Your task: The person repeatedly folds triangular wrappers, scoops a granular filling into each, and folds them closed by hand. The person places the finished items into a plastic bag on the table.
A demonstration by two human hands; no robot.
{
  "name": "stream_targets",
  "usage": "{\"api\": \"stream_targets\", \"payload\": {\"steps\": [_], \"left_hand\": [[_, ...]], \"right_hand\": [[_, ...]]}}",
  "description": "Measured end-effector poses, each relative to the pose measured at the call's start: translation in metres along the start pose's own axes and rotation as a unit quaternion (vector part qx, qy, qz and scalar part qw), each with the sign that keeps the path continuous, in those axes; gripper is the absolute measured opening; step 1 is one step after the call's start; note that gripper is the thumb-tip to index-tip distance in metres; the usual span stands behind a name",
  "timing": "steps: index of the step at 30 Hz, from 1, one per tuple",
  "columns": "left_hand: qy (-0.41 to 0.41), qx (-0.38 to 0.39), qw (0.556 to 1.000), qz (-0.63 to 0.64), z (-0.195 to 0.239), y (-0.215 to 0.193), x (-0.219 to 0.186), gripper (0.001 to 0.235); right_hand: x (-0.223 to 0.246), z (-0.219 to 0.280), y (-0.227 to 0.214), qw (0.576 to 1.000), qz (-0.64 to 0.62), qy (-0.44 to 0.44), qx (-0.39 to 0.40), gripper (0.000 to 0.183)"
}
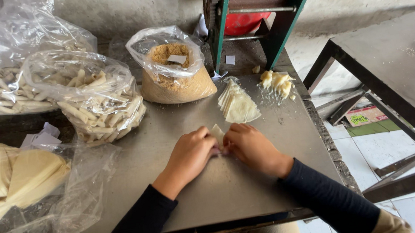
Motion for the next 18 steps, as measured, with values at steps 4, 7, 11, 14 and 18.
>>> {"api": "stream_targets", "payload": {"steps": [4,7,11,14,18], "left_hand": [[0.077,-0.003,0.992,-0.097,0.008,0.008,-0.008,0.019],[0.051,0.006,0.984,-0.171,0.005,0.013,-0.006,0.014],[-0.189,0.030,0.981,0.010,0.004,0.014,0.022,0.025],[-0.192,-0.017,0.980,0.036,0.002,0.005,0.026,0.024],[-0.052,-0.046,0.996,-0.054,0.003,0.001,0.011,0.016]], "right_hand": [[-0.004,0.008,0.007,0.998,0.053,-0.024,-0.008,0.013],[-0.005,0.000,0.013,0.996,0.080,-0.016,-0.028,0.010],[-0.027,-0.022,0.013,0.990,-0.022,0.129,0.050,0.014],[-0.031,-0.029,0.009,0.983,-0.066,0.151,0.076,0.017],[-0.018,-0.019,0.001,0.998,-0.008,0.054,0.025,0.011]]}}
Point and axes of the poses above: each hand's wrist, its own z-axis away from the middle knuckle, its own y-axis out of the palm, x = y × z, the point moved 5 cm from there along -z, towards the middle knuckle, and after that the axes turned 11 degrees about y, right-handed, at the moved point
